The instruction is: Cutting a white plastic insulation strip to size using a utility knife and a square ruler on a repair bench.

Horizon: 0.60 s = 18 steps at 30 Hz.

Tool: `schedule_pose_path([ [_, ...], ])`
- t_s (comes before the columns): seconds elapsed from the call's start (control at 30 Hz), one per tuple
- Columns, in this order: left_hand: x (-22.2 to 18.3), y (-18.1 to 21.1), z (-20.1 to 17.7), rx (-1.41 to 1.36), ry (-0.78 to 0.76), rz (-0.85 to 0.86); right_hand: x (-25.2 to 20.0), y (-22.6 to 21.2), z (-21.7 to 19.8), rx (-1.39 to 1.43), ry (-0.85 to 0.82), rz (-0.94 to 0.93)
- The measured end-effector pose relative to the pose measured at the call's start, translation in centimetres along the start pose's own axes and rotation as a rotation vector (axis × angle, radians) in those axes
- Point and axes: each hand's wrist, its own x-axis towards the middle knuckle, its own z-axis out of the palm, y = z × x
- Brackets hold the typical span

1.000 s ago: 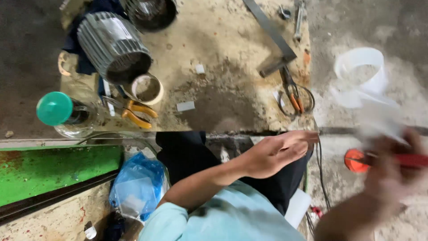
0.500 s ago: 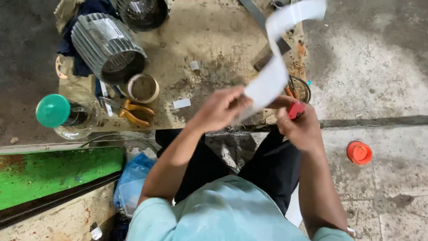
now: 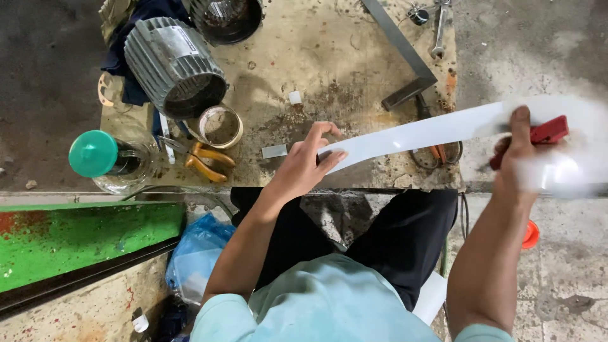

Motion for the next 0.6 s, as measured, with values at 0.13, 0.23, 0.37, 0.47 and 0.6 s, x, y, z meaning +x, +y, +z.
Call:
schedule_pose_path([
  [0.13,-0.2,0.4,0.3,0.288,0.047,0.014,2.5,7.5,-5.9,-0.648,0.145,-0.247],
  [0.23,-0.5,-2.9,1.4,0.509,0.088,0.06,2.6,8.5,-9.2,-0.835,0.126,-0.445],
  [0.37,-1.1,-5.4,2.8,0.705,0.085,0.085,-0.2,-3.5,-1.9,-0.603,-0.207,-0.387],
  [0.47,-1.5,-2.3,2.0,0.721,0.096,0.057,-3.9,-10.0,8.2,-0.562,-0.449,-0.403],
  [0.6,-1.8,-3.0,1.9,0.909,-0.001,0.015,-5.2,-7.2,18.8,-0.501,-0.679,-1.0],
])
